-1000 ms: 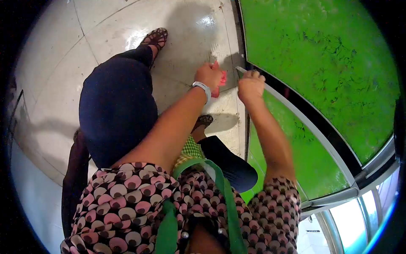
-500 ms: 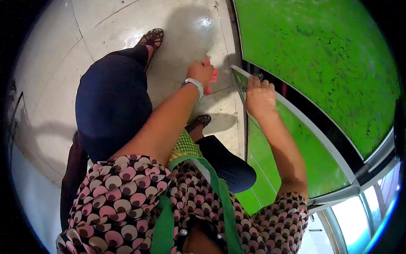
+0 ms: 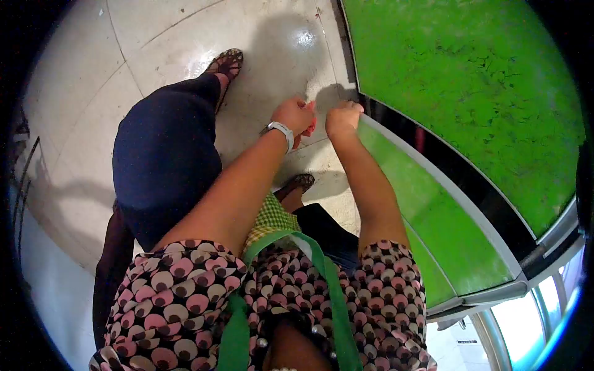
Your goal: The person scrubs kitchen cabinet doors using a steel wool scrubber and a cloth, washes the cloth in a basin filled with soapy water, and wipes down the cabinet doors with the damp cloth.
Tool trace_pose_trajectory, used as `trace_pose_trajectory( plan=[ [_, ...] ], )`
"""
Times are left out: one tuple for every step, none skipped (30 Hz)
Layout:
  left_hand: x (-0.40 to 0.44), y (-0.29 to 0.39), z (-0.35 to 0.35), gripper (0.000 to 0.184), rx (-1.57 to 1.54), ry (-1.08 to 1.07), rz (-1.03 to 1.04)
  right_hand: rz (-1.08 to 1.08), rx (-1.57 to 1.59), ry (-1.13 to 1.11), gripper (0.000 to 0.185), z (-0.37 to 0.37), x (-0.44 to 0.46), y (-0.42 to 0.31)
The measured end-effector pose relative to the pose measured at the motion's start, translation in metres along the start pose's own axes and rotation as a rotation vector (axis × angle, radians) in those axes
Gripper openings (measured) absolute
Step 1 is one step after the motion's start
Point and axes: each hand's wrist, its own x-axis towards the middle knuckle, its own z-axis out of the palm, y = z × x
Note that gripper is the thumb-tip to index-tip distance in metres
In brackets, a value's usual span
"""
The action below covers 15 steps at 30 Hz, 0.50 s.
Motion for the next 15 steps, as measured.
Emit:
trace_pose_trajectory(
  plan=[
    [-0.002, 0.005, -0.005, 0.021, 0.013, -0.003, -0.027, -0.013, -0.013, 0.017, 0.027, -0.002, -0.003, -0.001],
    [-0.005, 0.010, -0.001, 0.028, 0.003, -0.017, -0.054, -0.011, -0.040, 0.013, 0.027, -0.001, -0.009, 0.009],
    [-0.003, 0.008, 0.001, 0.028, -0.012, -0.026, -0.059, -0.050, -0.038, -0.018, 0.026, -0.011, -0.022, 0.019],
    [0.007, 0.006, 0.000, 0.025, 0.042, 0.010, -0.024, -0.087, -0.023, -0.041, 0.025, -0.028, -0.034, 0.030],
    [0.007, -0.001, 0.006, 0.023, 0.092, 0.029, -0.004, -0.081, 0.041, -0.107, 0.030, -0.045, -0.054, 0.060],
    [0.009, -0.004, 0.008, 0.023, 0.084, 0.027, -0.004, -0.050, -0.077, 0.020, 0.028, -0.032, -0.063, 0.072],
    [0.012, -0.008, 0.012, 0.021, 0.153, 0.010, 0.027, -0.053, -0.096, 0.053, 0.028, -0.040, -0.085, 0.086],
    [0.016, -0.011, 0.016, 0.019, 0.211, -0.004, 0.057, -0.062, -0.125, 0.088, 0.028, -0.055, -0.102, 0.098],
    [0.022, -0.017, 0.017, 0.019, 0.203, -0.003, 0.053, -0.038, -0.109, 0.083, 0.028, -0.060, -0.105, 0.102],
    [0.028, -0.021, 0.019, 0.019, 0.238, -0.017, 0.074, -0.007, -0.091, 0.078, 0.028, -0.062, -0.107, 0.105],
    [0.033, -0.028, 0.019, 0.020, 0.271, -0.024, 0.084, -0.019, -0.094, 0.074, 0.028, -0.062, -0.110, 0.104],
    [0.032, -0.029, 0.018, 0.020, 0.268, -0.027, 0.076, -0.015, -0.103, 0.129, 0.024, -0.064, -0.114, 0.103],
    [0.033, -0.027, 0.016, 0.020, 0.214, -0.047, 0.078, -0.004, -0.112, 0.191, 0.021, -0.068, -0.116, 0.102],
    [0.033, -0.028, 0.014, 0.021, 0.158, -0.061, 0.068, -0.014, -0.151, 0.092, 0.023, -0.069, -0.111, 0.086],
    [0.026, -0.021, 0.012, 0.021, 0.160, -0.056, 0.059, -0.023, -0.146, 0.089, 0.023, -0.058, -0.102, 0.079]
  ],
)
